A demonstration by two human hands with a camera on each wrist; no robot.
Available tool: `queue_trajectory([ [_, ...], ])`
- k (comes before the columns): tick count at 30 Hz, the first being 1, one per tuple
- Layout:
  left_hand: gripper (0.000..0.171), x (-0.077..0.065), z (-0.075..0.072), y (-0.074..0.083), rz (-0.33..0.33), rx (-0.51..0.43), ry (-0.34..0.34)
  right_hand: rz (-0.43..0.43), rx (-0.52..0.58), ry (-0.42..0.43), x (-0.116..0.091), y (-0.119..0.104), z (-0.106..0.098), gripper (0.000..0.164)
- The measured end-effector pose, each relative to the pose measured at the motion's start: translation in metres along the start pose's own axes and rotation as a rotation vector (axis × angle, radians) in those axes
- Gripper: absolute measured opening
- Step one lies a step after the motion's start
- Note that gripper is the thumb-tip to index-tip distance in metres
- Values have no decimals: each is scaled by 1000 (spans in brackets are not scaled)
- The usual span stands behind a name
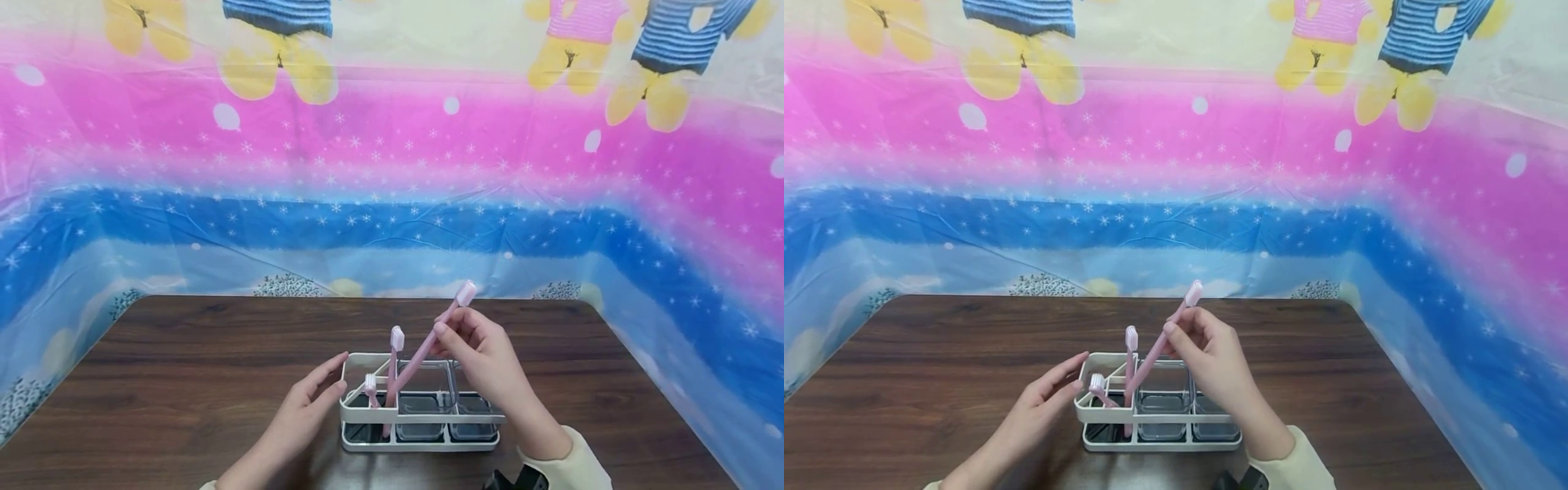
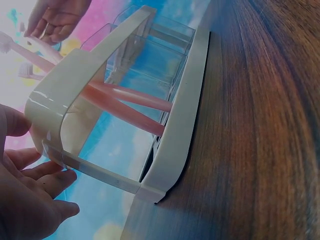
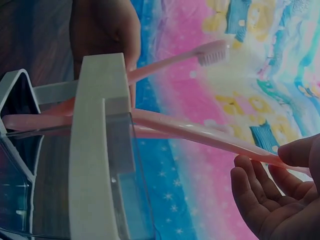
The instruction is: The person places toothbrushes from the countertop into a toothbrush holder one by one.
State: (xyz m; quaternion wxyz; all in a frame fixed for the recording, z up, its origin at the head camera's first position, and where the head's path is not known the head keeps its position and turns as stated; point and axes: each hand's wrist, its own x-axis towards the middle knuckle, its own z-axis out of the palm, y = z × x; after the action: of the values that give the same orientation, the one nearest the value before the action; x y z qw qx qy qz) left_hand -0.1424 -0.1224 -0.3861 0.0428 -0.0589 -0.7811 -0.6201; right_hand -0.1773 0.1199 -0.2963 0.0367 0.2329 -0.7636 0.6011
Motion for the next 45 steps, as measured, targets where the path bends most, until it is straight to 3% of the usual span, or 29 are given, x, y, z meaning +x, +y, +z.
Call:
queue_trajectory([
  [13, 39, 1, 1, -1, 17, 9, 4, 20, -113, -19, 1, 9, 16, 20],
  [20, 38, 1, 1, -1, 9, 11, 0, -20, -186, -66, -5, 18, 25, 15],
  [27, 38, 0, 1, -1, 11, 5, -4, -25, -256, -89, -16, -8, 34, 5],
  [42, 39, 0, 1, 0, 25, 14, 1, -61, -288, -112, -22, -3, 42, 3],
  [45, 38, 0, 0, 0, 26, 13, 4, -55, -295, -109, -21, 9, 43, 4],
])
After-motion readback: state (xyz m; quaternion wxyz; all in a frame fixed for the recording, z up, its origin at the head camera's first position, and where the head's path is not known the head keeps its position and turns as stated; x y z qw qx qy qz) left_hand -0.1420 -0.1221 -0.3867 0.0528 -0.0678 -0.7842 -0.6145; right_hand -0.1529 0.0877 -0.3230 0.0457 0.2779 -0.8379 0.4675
